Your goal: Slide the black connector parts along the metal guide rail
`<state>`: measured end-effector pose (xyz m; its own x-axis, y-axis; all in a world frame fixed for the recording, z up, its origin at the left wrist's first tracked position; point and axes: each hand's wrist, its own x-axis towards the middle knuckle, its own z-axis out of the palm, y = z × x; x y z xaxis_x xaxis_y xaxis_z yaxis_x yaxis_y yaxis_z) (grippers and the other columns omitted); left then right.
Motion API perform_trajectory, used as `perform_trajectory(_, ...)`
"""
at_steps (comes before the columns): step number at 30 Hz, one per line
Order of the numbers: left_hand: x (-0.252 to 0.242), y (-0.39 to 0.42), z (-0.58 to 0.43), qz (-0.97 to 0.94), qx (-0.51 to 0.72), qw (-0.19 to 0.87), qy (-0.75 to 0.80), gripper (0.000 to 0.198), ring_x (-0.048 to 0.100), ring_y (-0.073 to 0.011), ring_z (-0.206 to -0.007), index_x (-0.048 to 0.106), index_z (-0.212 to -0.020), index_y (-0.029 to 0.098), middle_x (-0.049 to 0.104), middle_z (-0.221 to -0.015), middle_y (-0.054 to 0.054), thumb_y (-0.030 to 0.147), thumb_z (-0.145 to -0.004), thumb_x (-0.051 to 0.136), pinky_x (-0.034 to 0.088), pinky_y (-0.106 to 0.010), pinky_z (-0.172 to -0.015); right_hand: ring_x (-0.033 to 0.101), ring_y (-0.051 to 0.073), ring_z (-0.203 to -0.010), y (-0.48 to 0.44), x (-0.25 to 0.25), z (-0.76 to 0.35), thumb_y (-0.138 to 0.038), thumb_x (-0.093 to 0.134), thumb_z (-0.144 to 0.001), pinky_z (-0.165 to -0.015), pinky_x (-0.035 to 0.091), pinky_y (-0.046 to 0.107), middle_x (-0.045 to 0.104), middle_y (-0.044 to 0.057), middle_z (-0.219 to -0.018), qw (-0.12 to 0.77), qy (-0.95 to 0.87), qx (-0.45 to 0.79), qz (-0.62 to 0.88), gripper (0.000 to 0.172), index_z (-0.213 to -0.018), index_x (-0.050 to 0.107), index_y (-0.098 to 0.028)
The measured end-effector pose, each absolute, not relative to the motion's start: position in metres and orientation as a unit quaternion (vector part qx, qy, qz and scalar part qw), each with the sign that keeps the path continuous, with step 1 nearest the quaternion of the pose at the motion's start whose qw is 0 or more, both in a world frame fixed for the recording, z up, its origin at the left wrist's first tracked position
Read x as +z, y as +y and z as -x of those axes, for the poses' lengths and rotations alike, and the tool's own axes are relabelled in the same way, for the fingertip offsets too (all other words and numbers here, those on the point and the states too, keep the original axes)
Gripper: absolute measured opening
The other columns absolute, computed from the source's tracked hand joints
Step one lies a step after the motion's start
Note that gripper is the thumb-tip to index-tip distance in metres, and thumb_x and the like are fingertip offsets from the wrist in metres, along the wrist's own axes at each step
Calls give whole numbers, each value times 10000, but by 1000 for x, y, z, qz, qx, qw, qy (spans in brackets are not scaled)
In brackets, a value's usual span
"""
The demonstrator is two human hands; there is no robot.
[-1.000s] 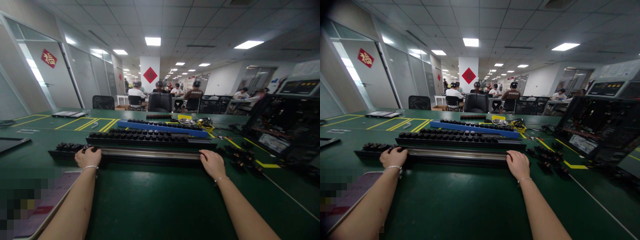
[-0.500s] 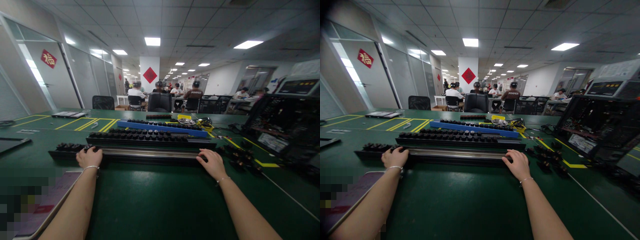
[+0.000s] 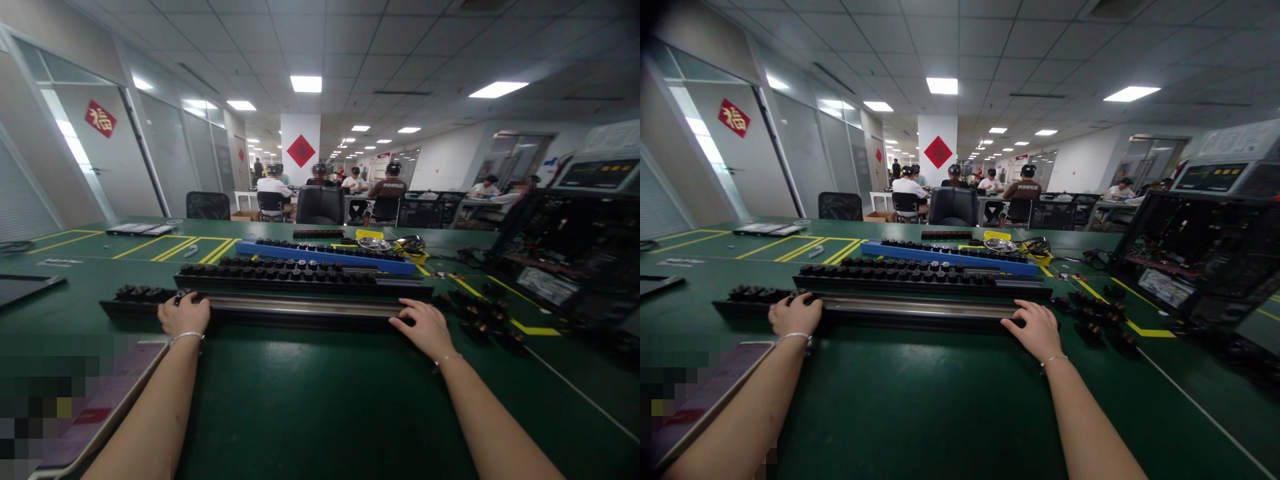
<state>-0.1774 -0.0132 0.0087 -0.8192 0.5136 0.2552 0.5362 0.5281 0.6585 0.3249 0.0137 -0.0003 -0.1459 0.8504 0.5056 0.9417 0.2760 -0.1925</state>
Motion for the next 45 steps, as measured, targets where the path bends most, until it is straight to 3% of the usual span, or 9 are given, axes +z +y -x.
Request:
perform_trajectory(17,10,-16,163,292,-406,44,-865,404,297,-334,-1274,644,-1070,218,431,-1302,-122,370,-729,489,319,-459,-1008,480,240,-1121,15,-1,-326,-629,450,-737,-905,337,448,583,20,-1180,258,-753,-78,600,439,-623,617,-239)
perform_trajectory(25,4,-13,170,317,-379,15,-869,446,177,-351,-1332,619,-1118,224,354,-1400,-96,387,-725,484,237,-500,-1048,483,240,-1116,15,-1,-327,-620,442,-742,-906,346,452,586,14,-1172,258,-755,-87,596,437,-613,622,-242)
perform_trajectory(45,9,-15,154,318,-396,47,-860,374,298,-313,-1285,680,-1036,236,490,-1286,-77,326,-741,468,279,-464,-1046,477,242,-1127,14,-1,-325,-634,444,-738,-910,342,452,581,20,-1184,258,-752,-75,602,443,-658,652,-251)
